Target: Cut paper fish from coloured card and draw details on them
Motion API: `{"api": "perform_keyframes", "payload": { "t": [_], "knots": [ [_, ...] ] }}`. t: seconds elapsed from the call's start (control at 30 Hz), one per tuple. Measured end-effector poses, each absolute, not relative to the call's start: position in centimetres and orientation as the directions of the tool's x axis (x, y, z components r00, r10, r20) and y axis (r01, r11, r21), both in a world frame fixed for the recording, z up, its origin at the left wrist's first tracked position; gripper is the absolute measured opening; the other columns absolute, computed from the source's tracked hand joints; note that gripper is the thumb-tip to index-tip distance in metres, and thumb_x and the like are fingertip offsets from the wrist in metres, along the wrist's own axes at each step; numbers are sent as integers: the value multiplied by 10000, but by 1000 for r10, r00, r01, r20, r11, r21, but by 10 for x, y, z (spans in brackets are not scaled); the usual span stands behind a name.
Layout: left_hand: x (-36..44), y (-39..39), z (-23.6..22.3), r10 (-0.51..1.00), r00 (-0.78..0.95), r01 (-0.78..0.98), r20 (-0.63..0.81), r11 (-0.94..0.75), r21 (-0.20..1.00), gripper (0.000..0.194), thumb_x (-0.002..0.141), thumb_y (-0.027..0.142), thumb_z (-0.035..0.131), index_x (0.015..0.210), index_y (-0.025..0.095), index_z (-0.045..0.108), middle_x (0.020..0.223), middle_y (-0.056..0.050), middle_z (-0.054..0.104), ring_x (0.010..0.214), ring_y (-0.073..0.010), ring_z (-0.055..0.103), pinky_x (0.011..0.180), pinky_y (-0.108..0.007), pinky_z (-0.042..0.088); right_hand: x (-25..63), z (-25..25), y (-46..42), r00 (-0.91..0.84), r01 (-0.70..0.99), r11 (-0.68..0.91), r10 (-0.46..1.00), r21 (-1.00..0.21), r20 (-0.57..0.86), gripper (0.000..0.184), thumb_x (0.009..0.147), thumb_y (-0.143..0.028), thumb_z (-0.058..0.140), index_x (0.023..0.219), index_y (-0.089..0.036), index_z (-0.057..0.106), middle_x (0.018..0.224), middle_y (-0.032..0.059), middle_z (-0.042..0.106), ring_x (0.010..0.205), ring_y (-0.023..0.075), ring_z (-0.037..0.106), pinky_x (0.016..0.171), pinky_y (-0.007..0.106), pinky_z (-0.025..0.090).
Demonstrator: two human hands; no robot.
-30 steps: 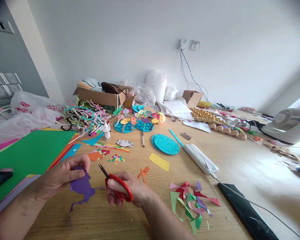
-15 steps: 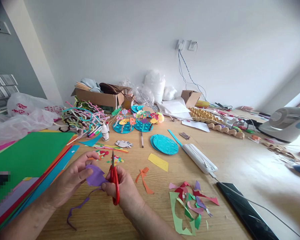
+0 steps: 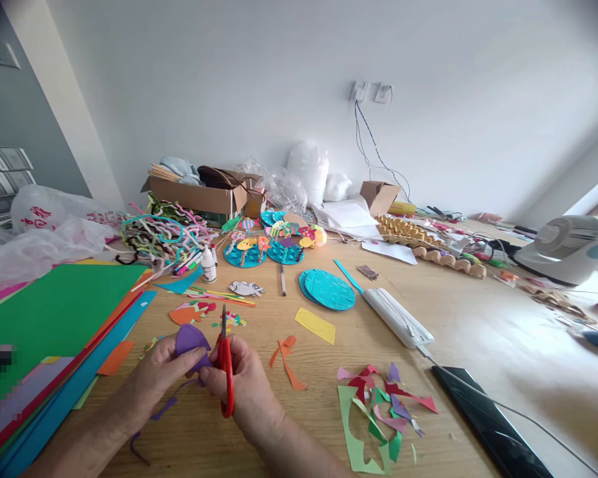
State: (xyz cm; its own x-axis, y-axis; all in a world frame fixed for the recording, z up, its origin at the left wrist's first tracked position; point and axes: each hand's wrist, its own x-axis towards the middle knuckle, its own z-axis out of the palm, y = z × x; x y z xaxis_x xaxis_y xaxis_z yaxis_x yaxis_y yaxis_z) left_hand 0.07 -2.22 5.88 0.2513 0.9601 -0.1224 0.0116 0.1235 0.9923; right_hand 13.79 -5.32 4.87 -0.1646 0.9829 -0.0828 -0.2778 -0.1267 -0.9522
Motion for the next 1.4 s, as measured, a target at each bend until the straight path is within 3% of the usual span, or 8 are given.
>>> {"api": "perform_keyframes", "payload": {
  "t": [0.2,0.37,0.6,0.77,0.9,1.07,1.17,1.4],
  "knots": [
    [-4,-24,58,970,172,-288,-169,214,934,225,606,334,703,524,191,550,485,50,532,497,-110,453,504,-207,406,142,49,-52,-167,-12,-92,982,-996,-89,269,774,-413,559,700,-170,470,598,-26,500,539,96,427,509,217,319],
    [-5,-24,62,984,74,-334,-164,180,925,212,528,312,736,507,185,567,482,43,546,485,-111,450,486,-212,409,139,41,-52,-234,127,-127,960,-984,-154,250,807,-364,486,642,-183,440,528,-33,462,479,97,414,457,217,296],
    [2,-25,62,981,-83,-385,-175,130,914,197,485,292,729,492,193,560,469,54,542,480,-108,442,464,-203,395,132,48,-61,-280,76,-127,949,-989,-144,347,817,-476,491,644,-179,440,535,-28,452,476,91,396,448,211,303],
    [6,-28,59,977,-105,-415,-186,127,901,192,505,286,727,522,190,562,497,59,552,501,-106,461,490,-199,413,129,47,-63,-269,82,-109,955,-991,-127,371,821,-506,519,668,-175,451,553,-27,455,502,94,400,461,209,297],
    [5,-29,57,979,-83,-414,-188,138,900,190,524,292,726,527,196,561,499,55,561,505,-112,477,494,-201,424,131,44,-59,-191,-153,-143,975,-978,-113,415,808,-561,525,692,-167,464,573,-21,482,486,88,413,469,213,308],
    [6,-31,54,987,-10,-352,-160,146,925,178,560,291,706,531,205,552,501,54,554,499,-122,489,488,-215,426,137,49,-53,-102,-369,-62,994,-927,-26,373,673,-419,730,806,-150,509,679,-16,535,574,84,453,555,203,348],
    [7,-33,51,988,44,-290,-150,156,944,180,585,297,675,520,203,537,495,51,537,498,-122,479,489,-218,421,137,53,-54,-117,-382,-102,991,-919,-61,383,592,-321,779,811,-163,509,707,-24,550,590,87,468,561,204,361],
    [3,-31,55,975,165,-265,-151,191,945,160,610,306,688,587,192,577,547,41,558,553,-134,503,528,-230,447,140,58,-54,-132,-310,-146,985,-939,-110,307,551,-201,728,741,-170,488,655,-47,535,552,76,431,525,197,330]
  ]
}}
